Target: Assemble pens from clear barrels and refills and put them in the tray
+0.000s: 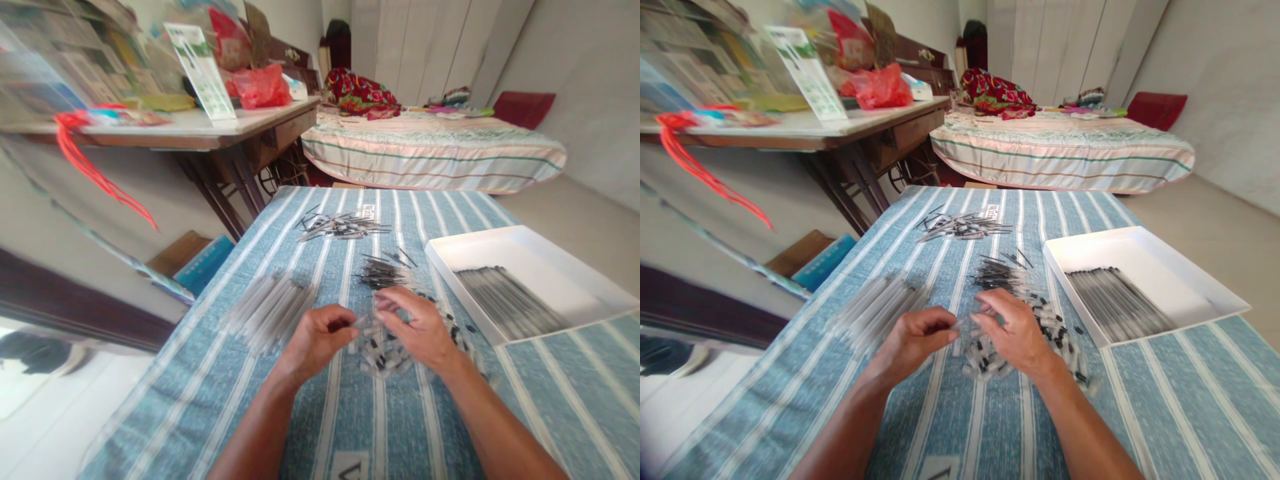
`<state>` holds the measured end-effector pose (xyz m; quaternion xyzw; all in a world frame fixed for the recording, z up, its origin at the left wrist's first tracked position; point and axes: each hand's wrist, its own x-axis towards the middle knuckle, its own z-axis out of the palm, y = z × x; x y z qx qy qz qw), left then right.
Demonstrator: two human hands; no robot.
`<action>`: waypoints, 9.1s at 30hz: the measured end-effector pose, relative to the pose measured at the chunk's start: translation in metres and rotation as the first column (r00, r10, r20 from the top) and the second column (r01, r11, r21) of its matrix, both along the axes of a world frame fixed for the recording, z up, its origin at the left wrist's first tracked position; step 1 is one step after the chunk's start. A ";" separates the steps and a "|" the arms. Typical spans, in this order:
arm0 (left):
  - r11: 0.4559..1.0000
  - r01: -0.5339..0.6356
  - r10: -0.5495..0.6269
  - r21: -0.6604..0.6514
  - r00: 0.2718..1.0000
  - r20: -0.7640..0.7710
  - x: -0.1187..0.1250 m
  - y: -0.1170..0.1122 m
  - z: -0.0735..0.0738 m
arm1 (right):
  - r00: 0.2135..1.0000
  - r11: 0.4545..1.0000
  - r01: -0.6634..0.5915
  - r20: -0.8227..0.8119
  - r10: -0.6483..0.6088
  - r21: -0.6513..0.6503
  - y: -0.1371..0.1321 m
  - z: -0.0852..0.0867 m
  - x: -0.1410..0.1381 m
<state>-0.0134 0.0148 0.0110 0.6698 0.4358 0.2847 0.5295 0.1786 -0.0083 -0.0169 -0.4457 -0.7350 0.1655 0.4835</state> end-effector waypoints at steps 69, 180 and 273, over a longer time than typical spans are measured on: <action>0.987 0.033 -0.009 0.157 0.988 -0.152 0.003 -0.002 -0.004 | 0.954 0.797 -0.228 -0.293 0.066 -0.560 -0.002 -0.002 0.005; 0.977 0.194 -0.163 0.093 0.949 -0.269 0.005 -0.004 -0.013 | 0.954 0.738 -0.287 -0.249 0.165 -0.611 -0.003 -0.011 0.004; 0.969 -0.232 0.240 0.078 0.964 -0.113 0.001 0.009 -0.018 | 0.494 0.877 0.474 0.800 -0.340 0.080 0.020 -0.030 0.000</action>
